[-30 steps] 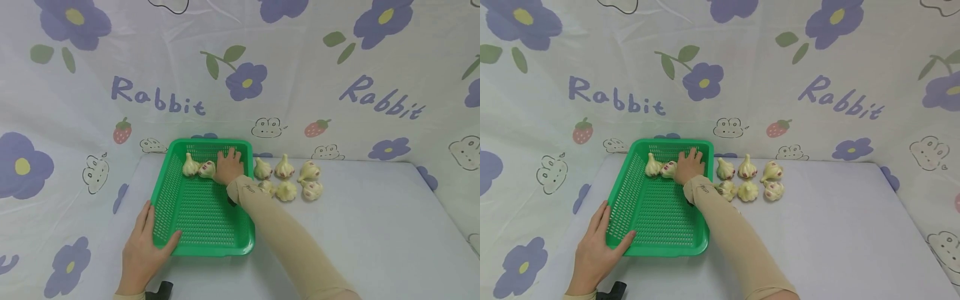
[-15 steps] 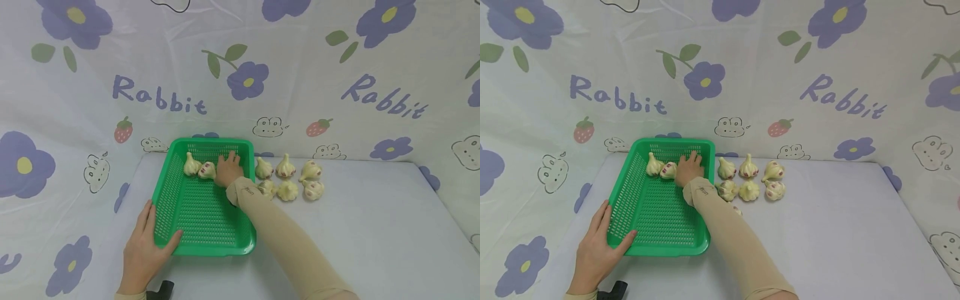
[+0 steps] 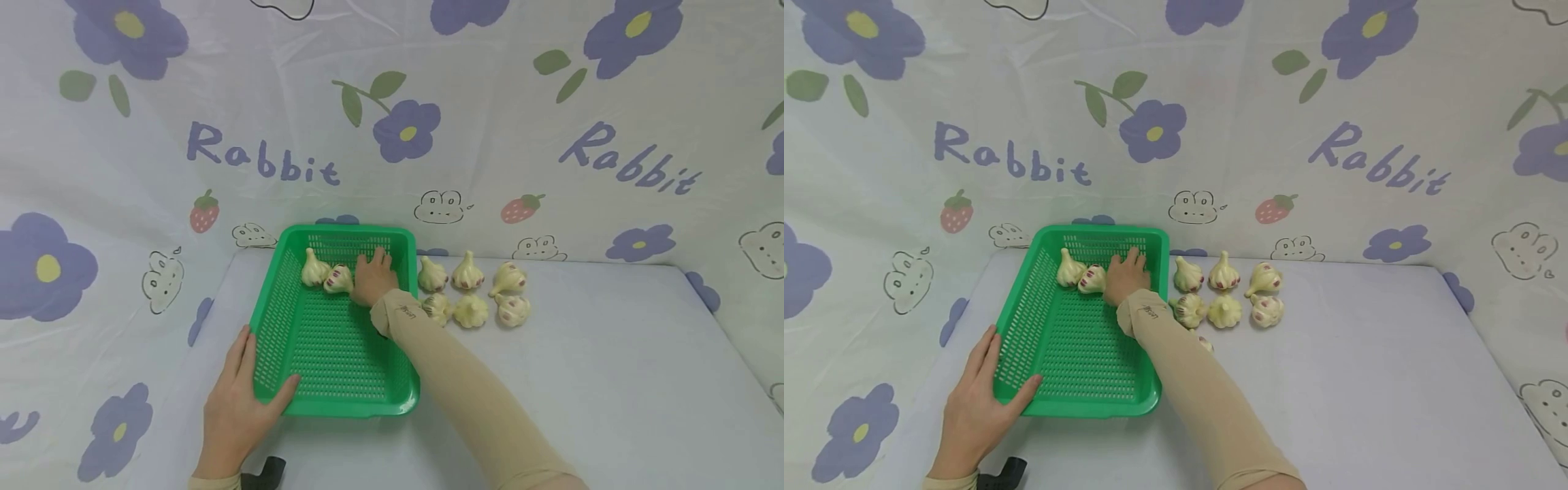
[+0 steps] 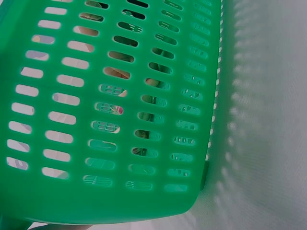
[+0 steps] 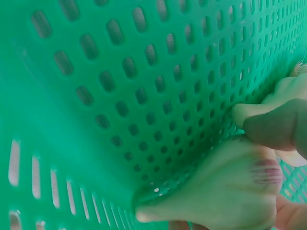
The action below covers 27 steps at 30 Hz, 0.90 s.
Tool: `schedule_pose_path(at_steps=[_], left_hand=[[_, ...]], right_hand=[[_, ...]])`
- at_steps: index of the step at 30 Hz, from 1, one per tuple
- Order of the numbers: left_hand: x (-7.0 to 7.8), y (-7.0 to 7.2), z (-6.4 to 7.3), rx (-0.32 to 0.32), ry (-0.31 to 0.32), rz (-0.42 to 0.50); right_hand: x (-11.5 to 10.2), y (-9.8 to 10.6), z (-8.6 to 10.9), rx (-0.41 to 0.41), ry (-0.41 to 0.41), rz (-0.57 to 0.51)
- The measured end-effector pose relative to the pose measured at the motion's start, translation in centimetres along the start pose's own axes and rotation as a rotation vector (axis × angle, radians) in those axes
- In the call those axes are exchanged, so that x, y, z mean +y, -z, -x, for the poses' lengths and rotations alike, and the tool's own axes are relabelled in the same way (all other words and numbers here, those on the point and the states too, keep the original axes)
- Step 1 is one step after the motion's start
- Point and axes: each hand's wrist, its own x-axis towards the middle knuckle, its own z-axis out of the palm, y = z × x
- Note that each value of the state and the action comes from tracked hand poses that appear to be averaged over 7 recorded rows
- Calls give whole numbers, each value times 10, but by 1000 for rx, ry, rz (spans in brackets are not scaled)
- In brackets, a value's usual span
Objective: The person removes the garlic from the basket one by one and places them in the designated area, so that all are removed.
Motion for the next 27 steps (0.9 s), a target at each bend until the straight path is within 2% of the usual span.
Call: schedule_pose_path(at_steps=[11,20,27], left_hand=[[2,2,-1,-3,7,7],[4,1,1,5,6,2],[4,1,-1,13,-3,0]], right_hand=[[-2,3,2,109,44,53],[-6,10,10,163,90,21],[-10,18,18,241,140,-3]])
